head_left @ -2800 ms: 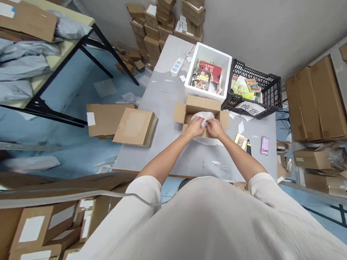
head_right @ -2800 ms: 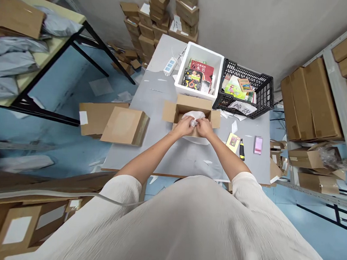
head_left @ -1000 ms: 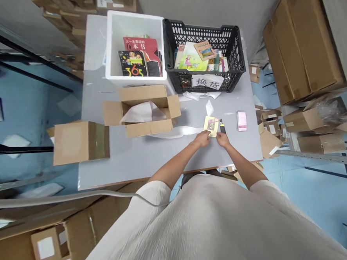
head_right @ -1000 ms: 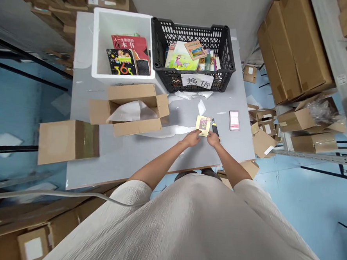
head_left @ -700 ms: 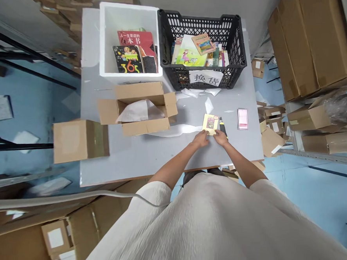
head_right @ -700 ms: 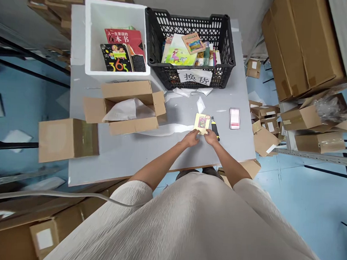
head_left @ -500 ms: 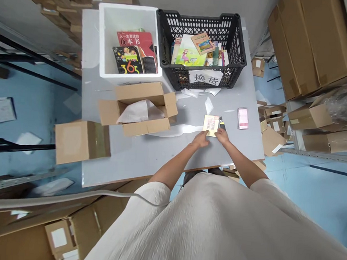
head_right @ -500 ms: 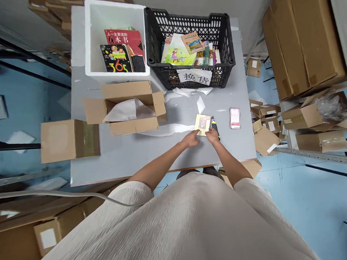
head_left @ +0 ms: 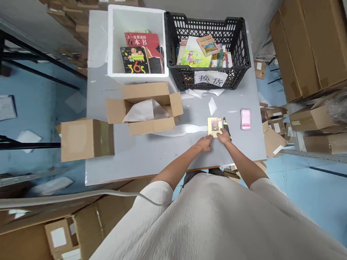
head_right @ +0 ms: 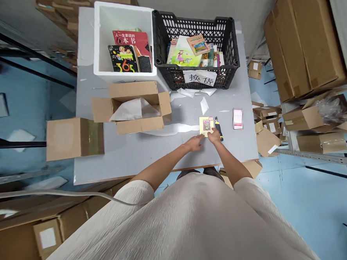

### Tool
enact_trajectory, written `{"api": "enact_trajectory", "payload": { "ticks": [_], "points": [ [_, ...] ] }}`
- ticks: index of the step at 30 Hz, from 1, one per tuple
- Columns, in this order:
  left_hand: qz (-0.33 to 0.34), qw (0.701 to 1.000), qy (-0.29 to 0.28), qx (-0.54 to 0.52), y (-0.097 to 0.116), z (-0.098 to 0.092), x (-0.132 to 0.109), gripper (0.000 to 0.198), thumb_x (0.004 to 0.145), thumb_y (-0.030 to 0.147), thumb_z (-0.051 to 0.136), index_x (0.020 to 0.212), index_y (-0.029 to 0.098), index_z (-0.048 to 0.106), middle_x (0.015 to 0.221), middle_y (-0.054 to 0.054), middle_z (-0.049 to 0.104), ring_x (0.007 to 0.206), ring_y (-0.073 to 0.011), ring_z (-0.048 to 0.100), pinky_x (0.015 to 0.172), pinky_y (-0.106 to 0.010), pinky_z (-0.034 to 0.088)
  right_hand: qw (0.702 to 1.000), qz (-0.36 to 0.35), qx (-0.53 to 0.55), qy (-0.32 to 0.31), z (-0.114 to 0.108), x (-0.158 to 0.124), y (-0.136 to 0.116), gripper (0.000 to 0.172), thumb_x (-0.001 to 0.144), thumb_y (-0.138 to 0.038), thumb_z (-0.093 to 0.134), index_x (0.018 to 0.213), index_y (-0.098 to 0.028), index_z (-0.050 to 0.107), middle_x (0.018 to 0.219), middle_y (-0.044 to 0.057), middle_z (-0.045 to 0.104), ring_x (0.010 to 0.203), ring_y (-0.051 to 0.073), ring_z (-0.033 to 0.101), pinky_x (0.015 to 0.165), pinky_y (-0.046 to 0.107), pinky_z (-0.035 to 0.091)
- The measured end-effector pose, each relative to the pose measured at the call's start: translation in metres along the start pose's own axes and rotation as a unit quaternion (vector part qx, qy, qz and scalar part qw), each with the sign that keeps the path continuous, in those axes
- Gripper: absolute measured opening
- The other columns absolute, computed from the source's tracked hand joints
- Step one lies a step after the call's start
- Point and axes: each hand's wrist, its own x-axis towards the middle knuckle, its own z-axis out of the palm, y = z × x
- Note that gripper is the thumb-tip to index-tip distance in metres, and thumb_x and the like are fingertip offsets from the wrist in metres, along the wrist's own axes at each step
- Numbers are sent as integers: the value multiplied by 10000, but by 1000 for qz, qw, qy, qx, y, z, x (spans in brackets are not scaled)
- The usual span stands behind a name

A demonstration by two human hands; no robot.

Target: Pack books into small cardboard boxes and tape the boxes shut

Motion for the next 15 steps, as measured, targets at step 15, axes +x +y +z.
{"api": "enact_trajectory", "payload": {
  "ticks": [15],
  "points": [
    [-27,965,161,-205,-15,-1,-1,600,1005,191,576,1599,173,656,1548,-160,759,1469,-333,700,1305,-463,512,986,-157,5,56,-6,-17,-12,180,921,-333,715,1073,-244,751,1088,81,828,1053,275,765,1078,427,622]
  ]
}}
